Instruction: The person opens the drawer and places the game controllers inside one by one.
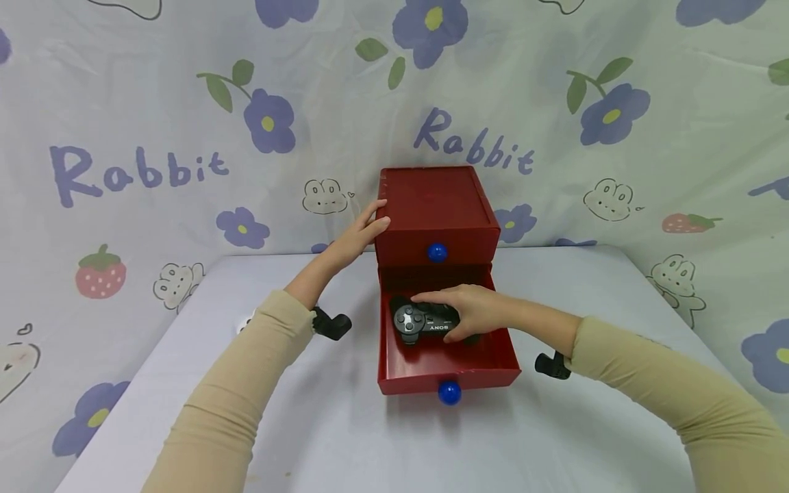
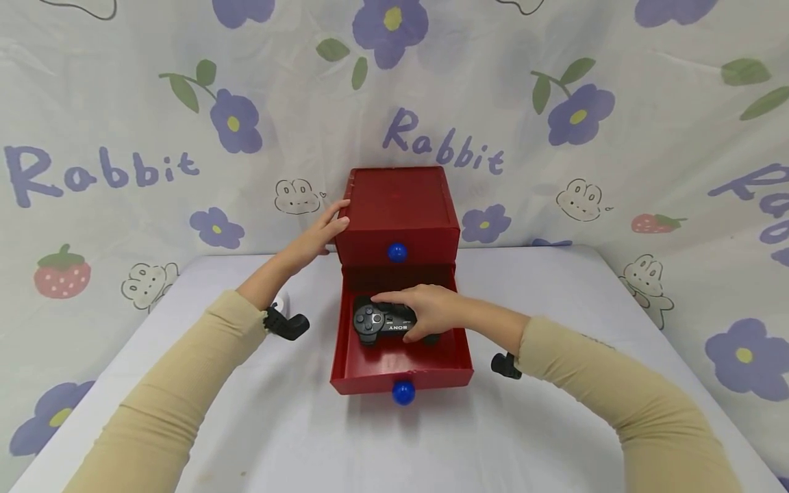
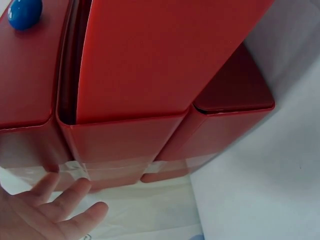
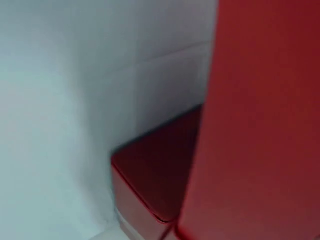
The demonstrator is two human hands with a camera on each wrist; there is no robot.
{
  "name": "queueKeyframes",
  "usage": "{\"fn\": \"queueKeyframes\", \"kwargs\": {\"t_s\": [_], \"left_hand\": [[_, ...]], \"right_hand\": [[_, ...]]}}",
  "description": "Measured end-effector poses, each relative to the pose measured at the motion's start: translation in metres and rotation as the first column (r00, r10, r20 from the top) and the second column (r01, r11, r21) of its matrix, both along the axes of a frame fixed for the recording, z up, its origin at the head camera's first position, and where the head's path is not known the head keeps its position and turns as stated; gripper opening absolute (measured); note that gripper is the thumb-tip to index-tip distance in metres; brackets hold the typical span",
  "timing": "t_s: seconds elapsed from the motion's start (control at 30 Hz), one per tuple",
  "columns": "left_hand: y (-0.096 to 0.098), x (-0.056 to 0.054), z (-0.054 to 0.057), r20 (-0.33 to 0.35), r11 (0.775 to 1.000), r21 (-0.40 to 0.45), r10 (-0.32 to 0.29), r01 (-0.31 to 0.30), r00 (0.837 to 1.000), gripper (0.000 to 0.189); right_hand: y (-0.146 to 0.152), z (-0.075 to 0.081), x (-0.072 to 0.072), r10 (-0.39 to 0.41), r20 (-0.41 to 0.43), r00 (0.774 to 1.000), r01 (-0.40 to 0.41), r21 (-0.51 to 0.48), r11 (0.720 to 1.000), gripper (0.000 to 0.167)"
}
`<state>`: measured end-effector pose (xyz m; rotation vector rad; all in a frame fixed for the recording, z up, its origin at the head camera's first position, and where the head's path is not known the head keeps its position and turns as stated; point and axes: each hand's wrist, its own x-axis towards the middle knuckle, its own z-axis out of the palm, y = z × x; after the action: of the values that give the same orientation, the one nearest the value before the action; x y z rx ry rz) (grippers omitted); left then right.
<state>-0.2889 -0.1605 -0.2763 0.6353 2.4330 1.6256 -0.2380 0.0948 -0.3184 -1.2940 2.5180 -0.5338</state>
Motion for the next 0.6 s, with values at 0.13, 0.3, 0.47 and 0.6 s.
{"fn": "queueKeyframes", "kwargs": {"t_s": [0.13,0.3,0.47,0.6], "left_hand": [[-0.0017,-0.0063,-0.0063,-0.020,1.000,-0.003,0.007,-0.007,1.000,0.058],[-0.0021,-0.0074,-0.0068,-0.016,1.000,0.015,-0.004,0.005,1.000,0.058],[-0.0028,-0.0076,-0.0073,-0.006,0.999,0.035,-0.011,0.011,1.000,0.058],[-0.0029,-0.0083,-0.0082,-0.008,1.000,0.022,-0.004,0.004,1.000,0.059]], "right_hand": [[0.0000,-0.0061,-0.0026,0.003,-0.022,1.000,-0.003,0.003,1.000,0.074],[-0.0008,-0.0078,-0.0033,-0.003,-0.034,0.999,0.003,0.015,1.000,0.075],[-0.0014,-0.0069,-0.0019,-0.004,-0.008,1.000,0.004,0.025,1.000,0.077],[-0.0009,-0.0058,-0.0003,-0.012,0.015,1.000,0.012,0.011,1.000,0.079]]}}
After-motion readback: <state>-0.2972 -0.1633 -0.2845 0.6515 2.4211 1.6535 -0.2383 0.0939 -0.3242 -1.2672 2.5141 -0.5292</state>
